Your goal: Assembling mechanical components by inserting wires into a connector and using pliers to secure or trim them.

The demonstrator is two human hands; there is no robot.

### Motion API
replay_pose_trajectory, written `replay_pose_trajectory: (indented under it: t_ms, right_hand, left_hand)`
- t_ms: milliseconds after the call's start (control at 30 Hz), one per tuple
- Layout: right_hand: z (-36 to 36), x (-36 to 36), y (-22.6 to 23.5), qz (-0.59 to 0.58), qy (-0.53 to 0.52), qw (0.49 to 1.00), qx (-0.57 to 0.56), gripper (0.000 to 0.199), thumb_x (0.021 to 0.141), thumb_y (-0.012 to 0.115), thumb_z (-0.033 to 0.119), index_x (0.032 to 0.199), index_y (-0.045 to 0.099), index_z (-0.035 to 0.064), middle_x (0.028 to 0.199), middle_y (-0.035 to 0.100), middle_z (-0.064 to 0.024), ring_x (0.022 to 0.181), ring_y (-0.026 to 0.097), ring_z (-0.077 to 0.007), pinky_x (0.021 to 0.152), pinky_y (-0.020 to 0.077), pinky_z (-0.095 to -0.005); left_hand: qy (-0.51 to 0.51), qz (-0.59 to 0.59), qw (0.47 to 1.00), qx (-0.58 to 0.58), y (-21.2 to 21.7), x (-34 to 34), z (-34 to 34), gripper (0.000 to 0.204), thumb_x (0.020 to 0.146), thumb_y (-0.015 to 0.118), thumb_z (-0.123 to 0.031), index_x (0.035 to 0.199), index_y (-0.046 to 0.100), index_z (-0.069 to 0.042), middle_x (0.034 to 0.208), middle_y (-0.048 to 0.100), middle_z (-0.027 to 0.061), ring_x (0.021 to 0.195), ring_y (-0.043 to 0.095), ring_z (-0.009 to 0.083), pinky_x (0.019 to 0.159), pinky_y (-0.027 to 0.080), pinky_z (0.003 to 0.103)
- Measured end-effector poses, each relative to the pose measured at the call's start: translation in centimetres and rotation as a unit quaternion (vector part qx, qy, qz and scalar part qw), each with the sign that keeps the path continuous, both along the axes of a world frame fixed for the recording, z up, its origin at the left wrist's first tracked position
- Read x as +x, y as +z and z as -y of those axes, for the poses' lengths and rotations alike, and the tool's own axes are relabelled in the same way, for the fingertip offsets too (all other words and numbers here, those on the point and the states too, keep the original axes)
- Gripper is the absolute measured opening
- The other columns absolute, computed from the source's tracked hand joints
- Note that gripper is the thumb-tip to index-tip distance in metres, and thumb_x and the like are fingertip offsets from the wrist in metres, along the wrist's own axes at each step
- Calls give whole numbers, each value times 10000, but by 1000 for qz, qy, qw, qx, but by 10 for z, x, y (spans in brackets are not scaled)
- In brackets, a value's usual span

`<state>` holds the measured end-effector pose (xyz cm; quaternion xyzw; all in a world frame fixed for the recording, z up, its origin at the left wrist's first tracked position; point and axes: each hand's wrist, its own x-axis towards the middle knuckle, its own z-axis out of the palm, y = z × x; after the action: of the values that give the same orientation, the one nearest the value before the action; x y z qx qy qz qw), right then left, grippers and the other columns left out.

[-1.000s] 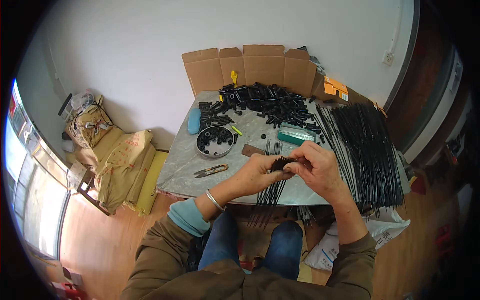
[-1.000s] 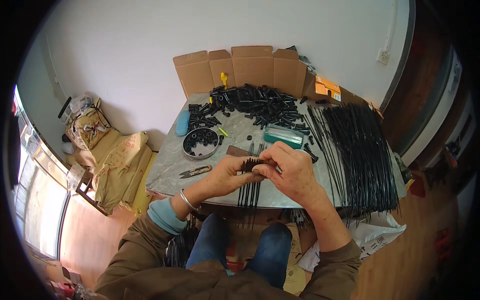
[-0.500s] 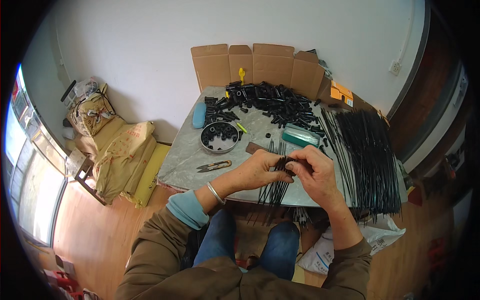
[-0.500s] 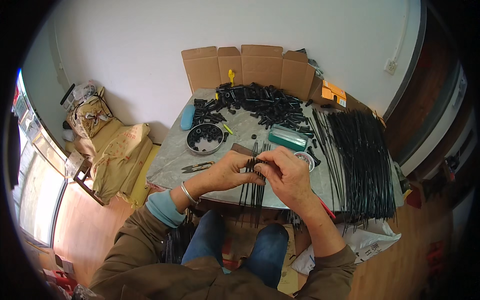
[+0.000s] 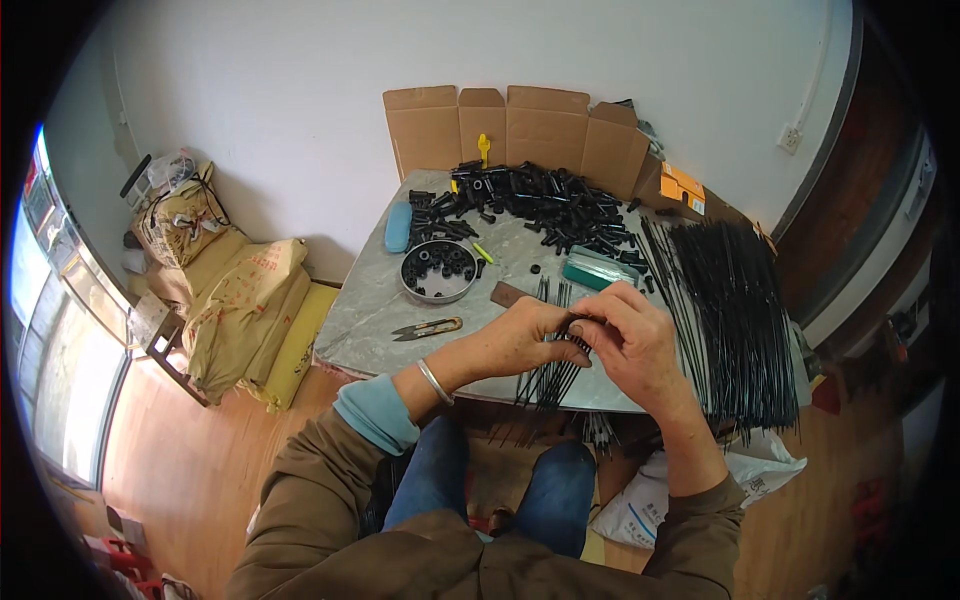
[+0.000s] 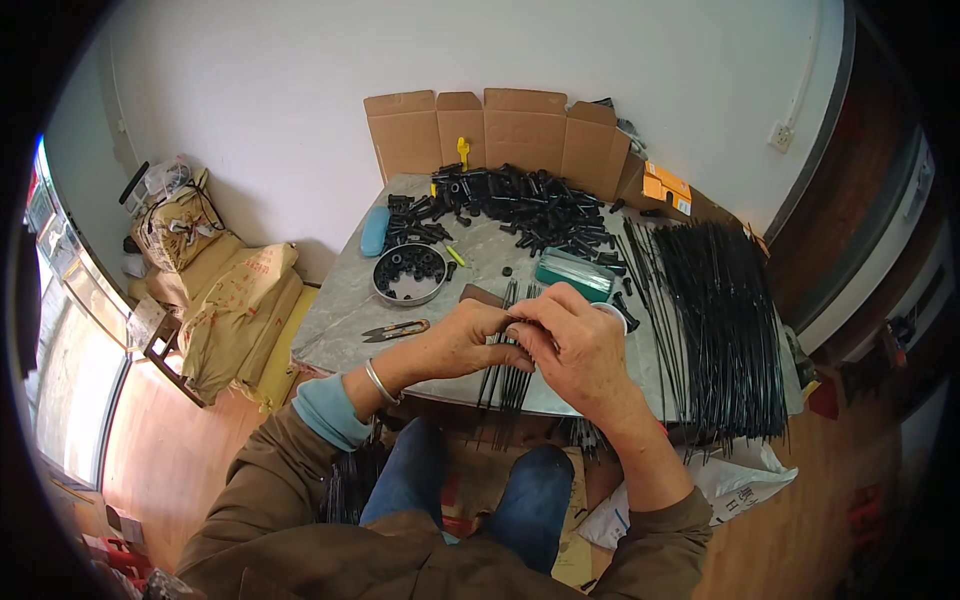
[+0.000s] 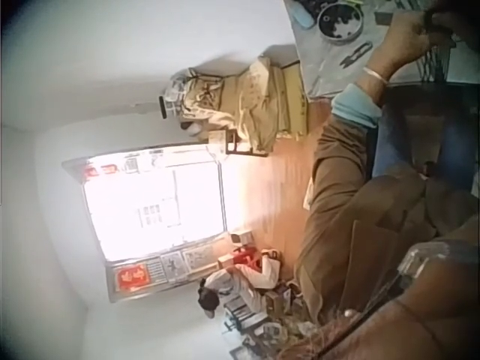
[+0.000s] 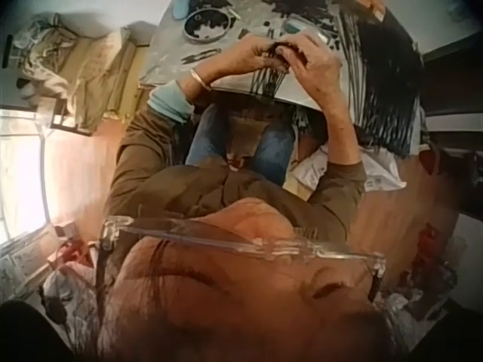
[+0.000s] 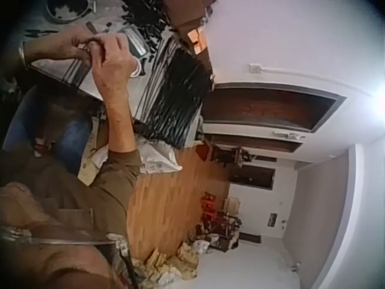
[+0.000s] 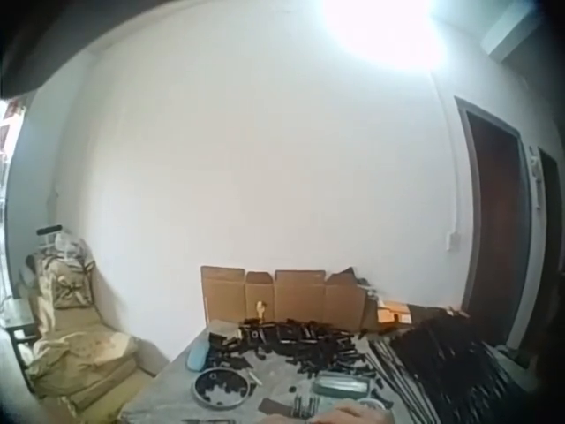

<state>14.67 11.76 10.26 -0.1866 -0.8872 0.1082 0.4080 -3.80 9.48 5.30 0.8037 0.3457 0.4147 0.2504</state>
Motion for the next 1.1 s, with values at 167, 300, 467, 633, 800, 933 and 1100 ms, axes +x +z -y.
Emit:
replay_pose_trajectory:
  t_ms: [167,300,467,633,800,933,1100]
  right_hand:
    - [1,1,-1,-11,-9,1000,-18,153,762,712,-4,909,672,14,805,605,-62,621,599,-150,545,482,-250]
    - [1,-5,2,10,-14,1000,-7,141,761,710,-6,898,681,16,797,611,-63,627,603,-147,548,483,-250]
    - [-2,-9,0,7,-9,1000,-17,140,760,708,-7,897,680,8,788,612,-63,630,610,-148,552,484,-250]
    - [-1,-12,4,18,-12,1000,-16,140,760,706,-11,897,680,5,787,614,-64,631,617,-150,555,487,-250]
    - [-2,-12,3,16,-4,1000,-18,144,754,703,-25,894,679,1,790,620,-67,635,620,-151,554,493,-250]
    - [-8,-13,-2,-18,5,1000,2,126,739,734,66,855,685,58,759,613,-45,580,624,-189,515,487,-283]
    - [-7,-18,6,20,8,999,26,154,720,753,91,847,669,71,755,609,-45,588,623,-192,524,488,-284]
  left_hand:
    - [5,67,997,-44,0,-3,3,221,793,739,-195,959,684,-59,842,684,111,747,643,232,686,480,327]
    - [2,54,998,-32,0,-8,2,218,797,738,-203,951,684,-57,826,682,107,737,640,224,678,479,328]
    - [-2,23,1000,-20,0,-14,-2,246,785,746,-237,934,682,-52,811,670,129,728,636,270,658,474,339]
    - [7,0,1000,-9,0,-16,-3,271,777,748,-262,936,682,-54,808,664,137,726,626,301,645,467,346]
    - [-2,9,1000,6,0,-16,-3,282,776,745,-279,934,682,-54,800,659,138,719,621,303,641,464,348]
    - [-43,13,999,-22,-1,-17,-7,286,793,729,-289,932,678,-45,799,652,148,703,607,304,642,462,342]
    - [-61,-10,997,-37,-1,-14,-12,218,853,674,-269,957,708,-80,808,667,145,743,653,274,675,482,332]
